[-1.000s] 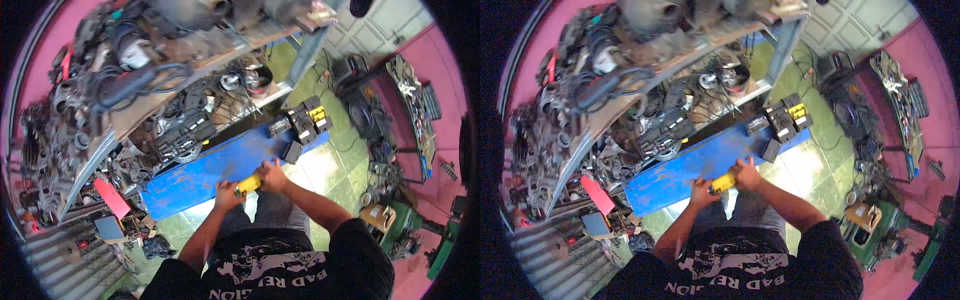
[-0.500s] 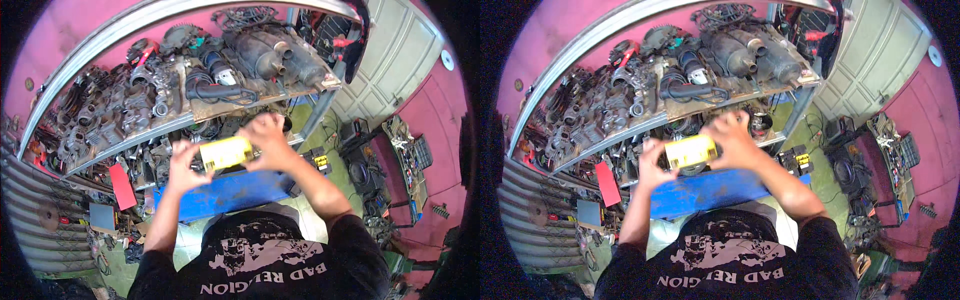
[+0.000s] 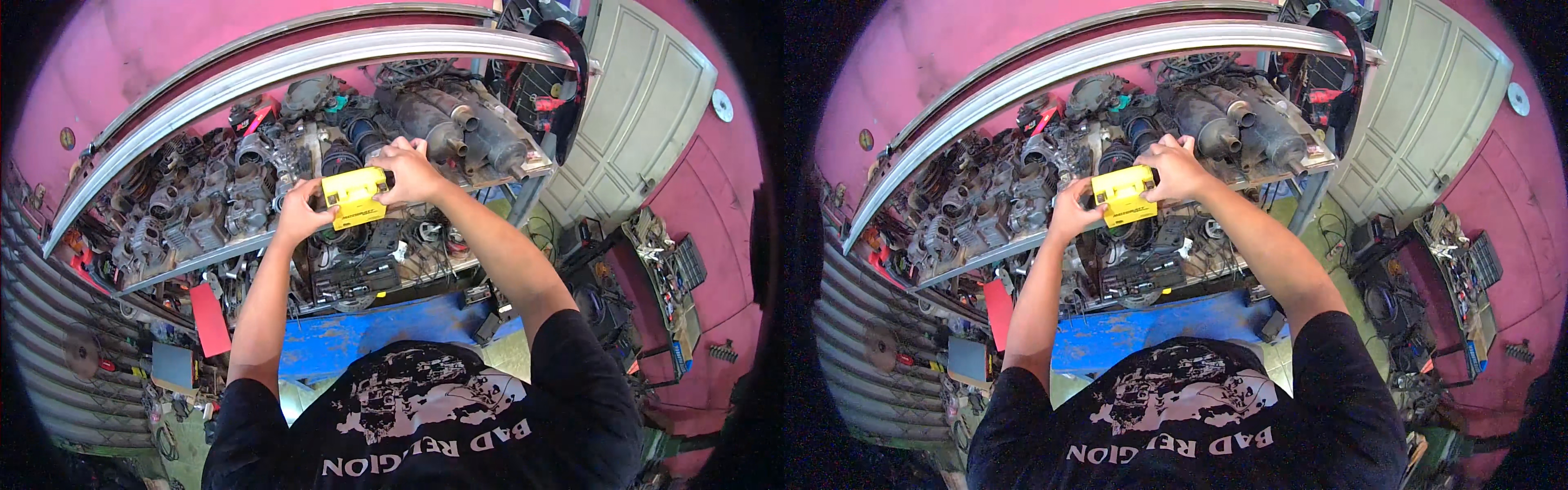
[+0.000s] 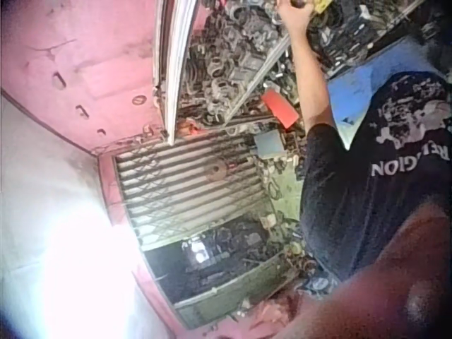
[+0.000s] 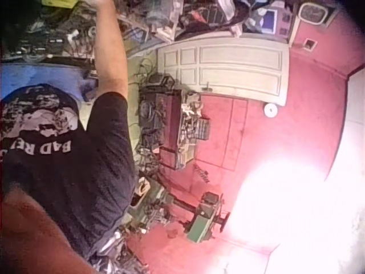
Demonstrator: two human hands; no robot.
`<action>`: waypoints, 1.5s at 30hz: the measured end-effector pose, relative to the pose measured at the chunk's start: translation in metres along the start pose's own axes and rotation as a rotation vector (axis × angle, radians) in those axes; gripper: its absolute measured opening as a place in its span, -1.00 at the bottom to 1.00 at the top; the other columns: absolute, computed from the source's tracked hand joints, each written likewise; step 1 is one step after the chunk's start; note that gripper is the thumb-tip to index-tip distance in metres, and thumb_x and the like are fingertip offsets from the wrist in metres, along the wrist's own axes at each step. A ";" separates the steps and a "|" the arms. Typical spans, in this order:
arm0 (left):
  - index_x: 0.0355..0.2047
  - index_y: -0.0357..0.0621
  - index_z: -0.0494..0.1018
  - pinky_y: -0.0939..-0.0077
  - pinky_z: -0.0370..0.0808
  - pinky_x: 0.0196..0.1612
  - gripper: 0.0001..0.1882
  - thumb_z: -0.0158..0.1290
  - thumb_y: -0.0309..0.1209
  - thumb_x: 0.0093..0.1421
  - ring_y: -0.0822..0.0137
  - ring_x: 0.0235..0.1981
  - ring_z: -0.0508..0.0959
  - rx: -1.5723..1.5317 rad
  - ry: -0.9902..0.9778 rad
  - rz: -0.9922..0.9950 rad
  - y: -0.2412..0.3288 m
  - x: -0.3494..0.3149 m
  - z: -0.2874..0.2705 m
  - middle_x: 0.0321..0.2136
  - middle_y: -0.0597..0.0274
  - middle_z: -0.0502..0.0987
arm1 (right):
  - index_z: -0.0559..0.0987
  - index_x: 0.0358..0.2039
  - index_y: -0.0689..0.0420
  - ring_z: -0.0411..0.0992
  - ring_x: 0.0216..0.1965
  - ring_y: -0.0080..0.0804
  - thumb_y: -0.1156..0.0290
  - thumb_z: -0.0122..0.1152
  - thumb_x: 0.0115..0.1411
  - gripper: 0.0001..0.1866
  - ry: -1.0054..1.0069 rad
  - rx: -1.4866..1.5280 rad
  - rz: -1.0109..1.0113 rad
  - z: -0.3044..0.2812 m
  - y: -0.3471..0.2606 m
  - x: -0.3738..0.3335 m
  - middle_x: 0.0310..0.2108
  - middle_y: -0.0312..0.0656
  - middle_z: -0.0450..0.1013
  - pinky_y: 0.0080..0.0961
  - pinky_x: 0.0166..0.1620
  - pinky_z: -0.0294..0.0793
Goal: The person organizes several small toolboxes on a cluttered workbench in a workshop. They pick up a yellow toolbox, inspect it, and place it on a wooden crate. They then pick up a black toolbox, inspect it, and place it next to the yellow one. The person repeats this process with another black toolbox, stacking them on the crate.
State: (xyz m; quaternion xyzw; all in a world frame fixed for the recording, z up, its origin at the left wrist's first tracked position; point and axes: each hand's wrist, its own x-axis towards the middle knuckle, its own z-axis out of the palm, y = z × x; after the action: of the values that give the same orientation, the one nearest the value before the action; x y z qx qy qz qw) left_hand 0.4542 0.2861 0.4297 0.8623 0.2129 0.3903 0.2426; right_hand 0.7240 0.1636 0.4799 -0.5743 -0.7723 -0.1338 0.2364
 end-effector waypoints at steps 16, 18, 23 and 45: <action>0.19 -0.22 0.40 0.30 0.40 0.24 -0.16 0.53 -0.31 -0.10 0.23 0.12 0.52 -0.083 -0.184 -0.187 -0.023 0.018 0.007 0.05 0.01 0.56 | 0.48 0.19 -0.03 0.32 0.21 -0.14 -0.15 0.49 -0.01 -0.19 -0.221 -0.087 -0.010 0.007 0.008 0.018 -0.01 -0.18 0.60 0.21 0.12 0.07; 0.16 -0.26 0.42 0.33 0.40 0.24 -0.23 0.50 -0.37 -0.06 0.29 0.11 0.52 -0.173 -0.197 -0.241 -0.013 0.017 0.005 0.04 0.09 0.59 | 0.47 0.24 -0.04 0.32 0.22 -0.19 -0.09 0.49 0.02 -0.19 -0.302 -0.112 0.025 -0.002 -0.003 0.022 0.02 -0.23 0.57 0.17 0.14 0.06; 0.15 -0.28 0.43 0.36 0.39 0.24 -0.26 0.48 -0.41 -0.04 0.31 0.08 0.53 -0.040 -0.157 -0.244 -0.011 0.009 -0.012 0.01 0.12 0.60 | 0.42 0.29 -0.18 0.32 0.23 -0.21 -0.17 0.41 0.08 -0.20 -0.248 -0.119 0.008 0.017 -0.007 0.026 0.10 -0.27 0.56 0.14 0.13 0.07; 0.16 -0.34 0.44 0.36 0.42 0.15 -0.50 0.17 -0.22 0.37 0.33 0.01 0.56 -0.165 0.010 -0.442 -0.045 -0.035 -0.005 0.01 0.14 0.61 | 0.53 0.21 -0.40 0.46 0.18 -0.15 0.16 0.33 0.13 -0.42 -0.875 -0.200 1.368 0.209 0.110 -0.547 -0.02 -0.17 0.63 0.20 0.17 0.23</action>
State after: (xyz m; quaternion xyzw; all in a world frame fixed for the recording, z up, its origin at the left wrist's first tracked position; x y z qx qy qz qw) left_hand 0.4206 0.3031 0.3866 0.7700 0.3651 0.3480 0.3908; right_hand 0.9088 -0.1532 0.0106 -0.9371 -0.2577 0.2082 -0.1096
